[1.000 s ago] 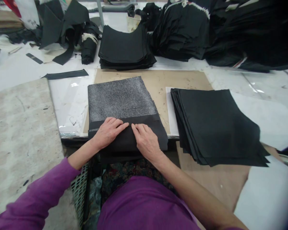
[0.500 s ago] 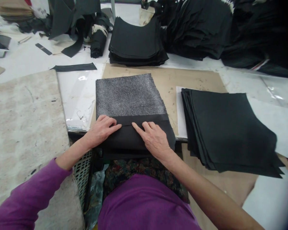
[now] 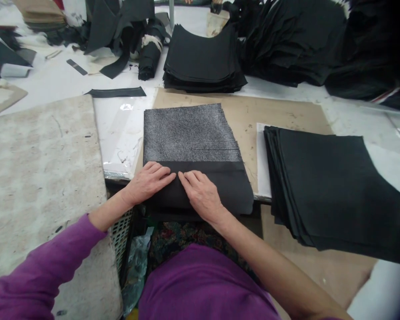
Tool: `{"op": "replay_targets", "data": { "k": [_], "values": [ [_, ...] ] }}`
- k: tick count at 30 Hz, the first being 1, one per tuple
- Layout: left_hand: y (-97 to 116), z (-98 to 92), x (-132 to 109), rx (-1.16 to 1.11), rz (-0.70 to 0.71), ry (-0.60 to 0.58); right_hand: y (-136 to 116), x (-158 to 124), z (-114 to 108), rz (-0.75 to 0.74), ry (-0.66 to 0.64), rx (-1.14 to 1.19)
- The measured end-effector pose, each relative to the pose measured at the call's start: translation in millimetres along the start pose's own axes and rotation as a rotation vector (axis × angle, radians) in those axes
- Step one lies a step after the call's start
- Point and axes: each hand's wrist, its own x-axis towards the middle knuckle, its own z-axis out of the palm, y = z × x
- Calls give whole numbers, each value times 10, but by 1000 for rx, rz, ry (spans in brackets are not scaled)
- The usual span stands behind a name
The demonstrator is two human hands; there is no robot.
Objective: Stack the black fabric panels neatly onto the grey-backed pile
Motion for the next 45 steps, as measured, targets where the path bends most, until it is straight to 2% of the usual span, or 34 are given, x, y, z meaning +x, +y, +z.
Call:
{"op": "replay_targets", "data": {
  "k": [5, 8, 15, 20, 22, 26, 29, 33, 41, 45],
  "values": [
    [-129, -3, -273, -141, -125, 22, 17, 13, -40, -2, -33, -6],
    [-160, -17, -379, -164, -145, 8, 6, 34, -60, -9, -44, -23],
    [-133, -128, -351, -6, -87, -76, -40, 139, -130, -30, -66, -37],
    [-112, -175, -345, -3, -79, -106, -230, 299, -78, -57, -17, 13],
    [-121, -148, -388, -82, -151, -73, -298, 332, -12, -57, 8, 33],
    [-166, -77, -509, -420, -420, 68, -329, 334, 79, -42, 20, 44],
    [-205, -54, -577, -571, -492, 119, -307, 334, 74, -49, 4, 46],
    [-232, -46, -630, -539, -437, 124, -297, 351, 28, -79, -46, 35],
    [-204, -74, -740, -227, -271, 22, -339, 375, -28, -113, -84, -20],
    [-168, -84, -802, -143, -233, 4, -356, 382, -41, -117, -82, -25]
  ]
}}
